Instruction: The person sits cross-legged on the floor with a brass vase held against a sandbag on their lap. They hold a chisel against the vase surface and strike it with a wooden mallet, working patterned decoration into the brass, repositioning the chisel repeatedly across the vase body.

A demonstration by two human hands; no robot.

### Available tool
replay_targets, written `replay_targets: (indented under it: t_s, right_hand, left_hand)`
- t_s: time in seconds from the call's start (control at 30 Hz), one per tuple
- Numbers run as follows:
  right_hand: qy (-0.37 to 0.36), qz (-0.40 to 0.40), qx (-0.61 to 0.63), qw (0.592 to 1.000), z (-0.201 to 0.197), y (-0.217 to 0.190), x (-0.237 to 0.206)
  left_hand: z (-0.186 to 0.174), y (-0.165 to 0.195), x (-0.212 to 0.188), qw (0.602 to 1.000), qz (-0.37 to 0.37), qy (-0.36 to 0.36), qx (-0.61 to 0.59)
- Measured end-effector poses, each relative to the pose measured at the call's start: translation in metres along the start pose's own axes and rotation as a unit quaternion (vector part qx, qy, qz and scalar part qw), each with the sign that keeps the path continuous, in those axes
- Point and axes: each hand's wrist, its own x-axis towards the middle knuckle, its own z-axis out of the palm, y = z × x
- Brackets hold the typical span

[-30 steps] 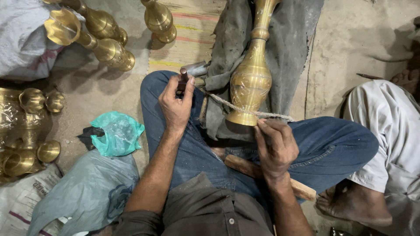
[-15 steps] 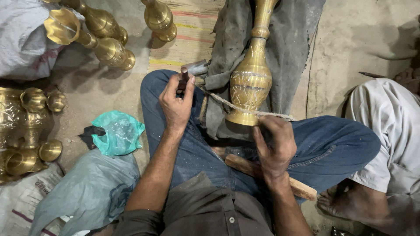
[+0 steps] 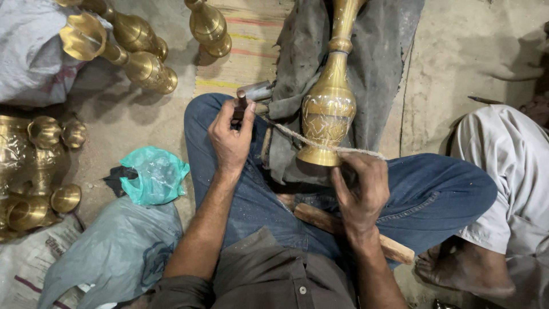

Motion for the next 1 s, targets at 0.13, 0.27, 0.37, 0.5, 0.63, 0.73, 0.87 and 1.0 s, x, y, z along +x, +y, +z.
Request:
replay_targets:
  t_s: [0.13, 0.27, 0.37, 0.5, 0.63, 0.73, 0.87, 1.0]
  right_hand:
    - [0.015, -0.026, -0.028, 0.999, 0.004, 0.005, -0.003]
    - [0.006, 0.003, -0.028, 1.0, 0.009, 0.013, -0.006]
    - [0.006, 0.027, -0.001, 1.0, 0.012, 0.016, -0.008]
    - [0.001, 0.024, -0.013, 1.0, 0.01, 0.011, -0.005]
    - [0.014, -0.003, -0.001, 1.0, 0.005, 0.003, -0.003]
    - [0.017, -0.031, -0.028, 0.999, 0.003, 0.002, -0.003]
    - [0.009, 0.015, -0.018, 1.0, 0.006, 0.007, -0.003]
    - [-0.006, 0.057, -0.008, 0.998, 0.01, 0.008, -0.003]
  left_hand:
    - [0.001, -0.001, 0.0, 1.0, 0.0, -0.004, -0.006]
    - [0.001, -0.003, 0.001, 1.0, -0.004, -0.009, -0.007]
    - [0.001, -0.003, 0.0, 1.0, 0.007, -0.008, 0.009]
    - [0.001, -0.003, -0.001, 1.0, -0.01, -0.005, -0.015]
    - [0.002, -0.004, -0.001, 1.0, -0.012, -0.003, 0.004]
    - [0.003, -0.005, -0.001, 1.0, -0.017, -0.006, 0.022]
    - [0.002, -0.004, 0.0, 1.0, -0.008, -0.001, -0.005]
    - [0.001, -0.004, 0.001, 1.0, 0.02, 0.007, 0.019]
